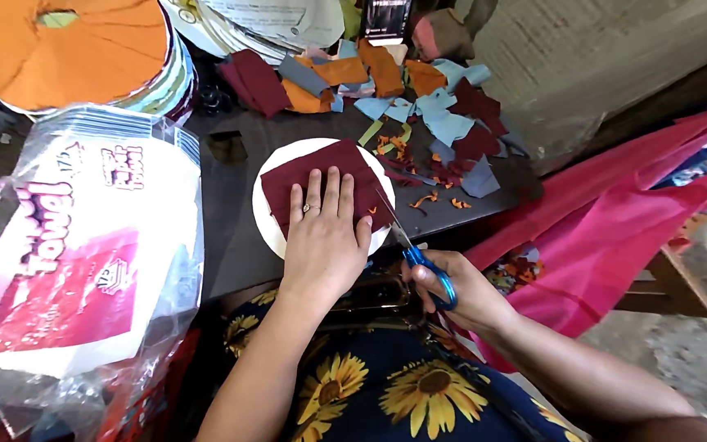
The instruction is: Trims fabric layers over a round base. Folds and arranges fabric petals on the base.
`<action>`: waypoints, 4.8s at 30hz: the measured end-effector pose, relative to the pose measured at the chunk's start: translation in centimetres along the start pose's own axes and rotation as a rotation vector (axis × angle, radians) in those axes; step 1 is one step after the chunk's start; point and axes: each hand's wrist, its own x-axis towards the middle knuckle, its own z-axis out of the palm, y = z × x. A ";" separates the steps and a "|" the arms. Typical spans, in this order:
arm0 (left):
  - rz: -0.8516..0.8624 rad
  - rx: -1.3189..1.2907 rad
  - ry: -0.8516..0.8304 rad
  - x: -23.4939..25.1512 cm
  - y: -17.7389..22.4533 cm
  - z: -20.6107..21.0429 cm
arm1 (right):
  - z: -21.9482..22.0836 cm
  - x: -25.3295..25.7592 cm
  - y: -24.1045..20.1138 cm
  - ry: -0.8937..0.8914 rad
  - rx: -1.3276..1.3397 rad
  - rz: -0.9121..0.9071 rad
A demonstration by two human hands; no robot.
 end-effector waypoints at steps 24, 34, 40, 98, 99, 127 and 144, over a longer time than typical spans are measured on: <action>0.026 -0.015 0.020 0.0 0.0 0.1 | 0.4 1.2 -2.2 0.004 -0.051 0.026; 0.038 -0.013 0.045 -0.1 -0.1 0.3 | -0.3 1.6 -2.4 -0.076 0.003 0.014; 0.036 -0.019 0.041 0.0 0.0 0.2 | -0.1 2.3 -3.2 -0.065 -0.042 0.031; 0.011 -0.066 0.065 -0.1 0.1 0.4 | -0.2 5.3 -6.5 -0.115 -0.146 0.097; 0.010 -0.066 0.061 0.0 0.1 0.4 | -0.3 5.3 -6.5 -0.114 -0.148 0.093; 0.009 -0.069 0.021 0.1 0.2 0.1 | -0.4 5.4 -6.9 -0.092 -0.233 0.108; 0.009 -0.067 0.022 0.2 0.2 0.1 | -0.3 6.4 -7.5 -0.106 -0.229 0.115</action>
